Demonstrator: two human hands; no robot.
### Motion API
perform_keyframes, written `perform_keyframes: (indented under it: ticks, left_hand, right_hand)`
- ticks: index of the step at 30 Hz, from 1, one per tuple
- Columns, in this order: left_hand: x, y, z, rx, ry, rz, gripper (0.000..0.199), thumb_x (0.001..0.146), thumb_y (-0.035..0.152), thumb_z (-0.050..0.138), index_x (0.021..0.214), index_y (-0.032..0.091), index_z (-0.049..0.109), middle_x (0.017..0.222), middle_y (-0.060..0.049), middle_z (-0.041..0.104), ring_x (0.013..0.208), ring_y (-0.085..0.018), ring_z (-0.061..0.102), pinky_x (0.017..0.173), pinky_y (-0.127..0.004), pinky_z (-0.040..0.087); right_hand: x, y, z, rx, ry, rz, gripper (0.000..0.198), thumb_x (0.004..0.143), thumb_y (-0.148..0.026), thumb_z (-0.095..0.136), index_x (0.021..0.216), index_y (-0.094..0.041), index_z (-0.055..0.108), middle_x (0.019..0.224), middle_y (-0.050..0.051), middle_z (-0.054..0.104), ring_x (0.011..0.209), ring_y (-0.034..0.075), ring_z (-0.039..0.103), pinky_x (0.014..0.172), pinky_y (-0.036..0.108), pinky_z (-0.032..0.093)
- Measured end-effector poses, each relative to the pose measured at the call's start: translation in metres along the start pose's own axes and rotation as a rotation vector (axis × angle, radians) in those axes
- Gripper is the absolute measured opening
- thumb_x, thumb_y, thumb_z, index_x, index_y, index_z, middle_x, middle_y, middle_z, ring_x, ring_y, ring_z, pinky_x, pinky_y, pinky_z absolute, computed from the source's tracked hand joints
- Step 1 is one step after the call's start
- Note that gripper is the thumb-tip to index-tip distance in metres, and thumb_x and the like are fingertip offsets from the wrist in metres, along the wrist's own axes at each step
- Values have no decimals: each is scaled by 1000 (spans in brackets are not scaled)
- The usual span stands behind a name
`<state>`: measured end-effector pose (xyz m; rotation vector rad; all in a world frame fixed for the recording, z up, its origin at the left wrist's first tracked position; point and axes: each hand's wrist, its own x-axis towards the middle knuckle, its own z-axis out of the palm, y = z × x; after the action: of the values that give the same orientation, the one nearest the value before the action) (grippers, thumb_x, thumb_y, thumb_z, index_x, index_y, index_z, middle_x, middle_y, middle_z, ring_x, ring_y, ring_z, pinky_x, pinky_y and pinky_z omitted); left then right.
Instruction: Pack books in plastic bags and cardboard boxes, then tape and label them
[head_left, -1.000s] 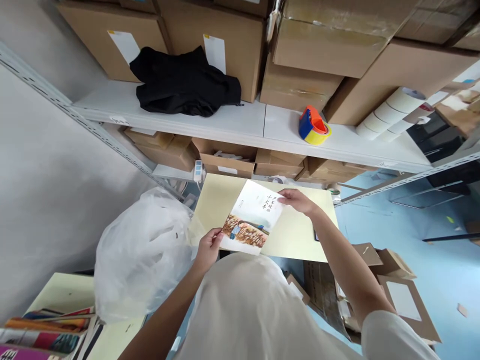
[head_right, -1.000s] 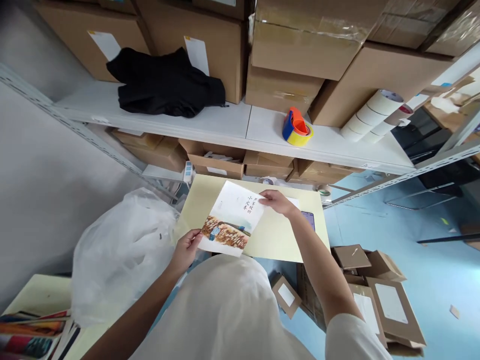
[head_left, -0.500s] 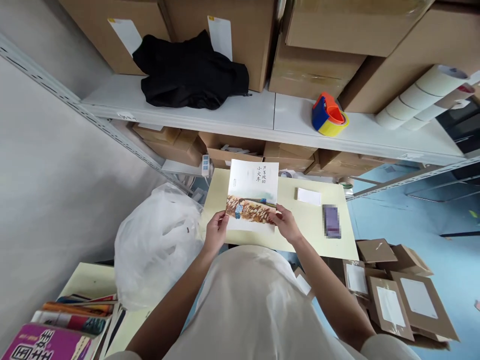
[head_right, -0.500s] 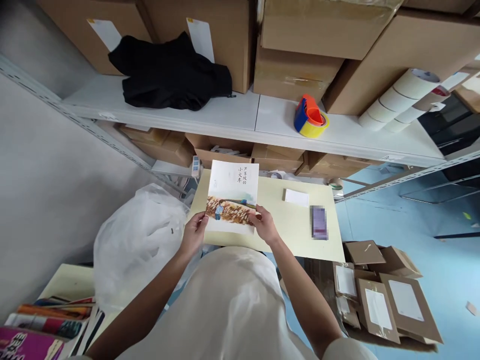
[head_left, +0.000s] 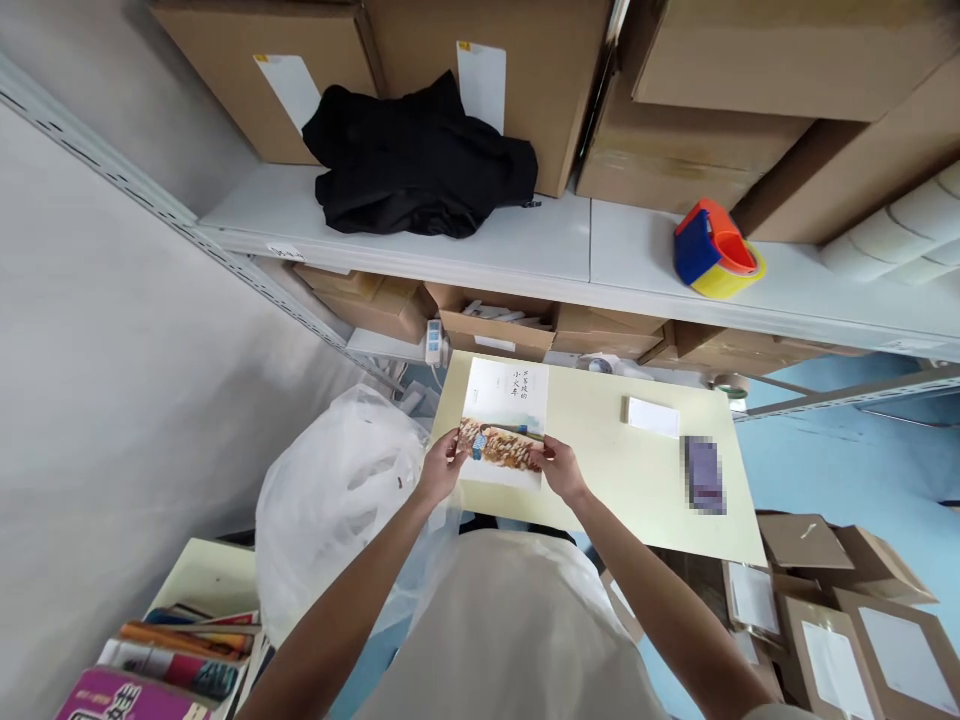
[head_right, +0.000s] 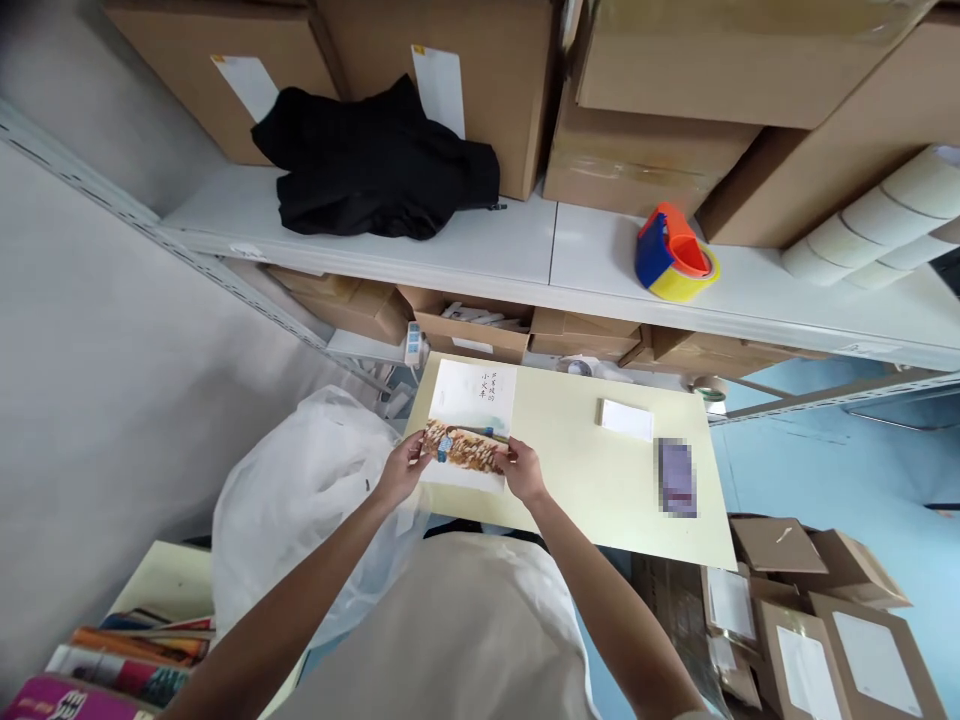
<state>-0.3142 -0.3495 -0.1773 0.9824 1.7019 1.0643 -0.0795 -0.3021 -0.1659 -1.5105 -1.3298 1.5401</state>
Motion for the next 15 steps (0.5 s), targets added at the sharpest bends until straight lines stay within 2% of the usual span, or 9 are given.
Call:
perform_keyframes:
  ticks: [5, 10, 15]
  left_hand:
    - [56, -22, -21, 173, 23, -16, 42, 66, 23, 66, 108, 17, 63, 78, -2, 65, 66, -13, 58, 69, -28, 50]
    - [105, -43, -35, 250, 48, -42, 42, 69, 23, 64, 110, 16, 62, 87, -5, 62, 63, -12, 56, 63, -26, 49]
    - [134, -67, -37, 318, 49, -43, 42, 73, 23, 60, 114, 15, 61, 87, -4, 60, 65, -12, 55, 66, -27, 49]
  right_hand:
    - [51, 6, 35, 21, -5, 70, 26, 67, -32, 57, 87, -19, 67, 76, 2, 67, 66, 16, 59, 59, 29, 50]
    - [96, 13, 60, -42, -26, 70, 28, 69, -31, 58, 91, -19, 68, 80, 3, 68, 64, 15, 60, 59, 28, 51]
    - [127, 26, 72, -133, 10, 77, 26, 69, -26, 57, 90, -19, 69, 83, 4, 67, 66, 14, 57, 60, 27, 49]
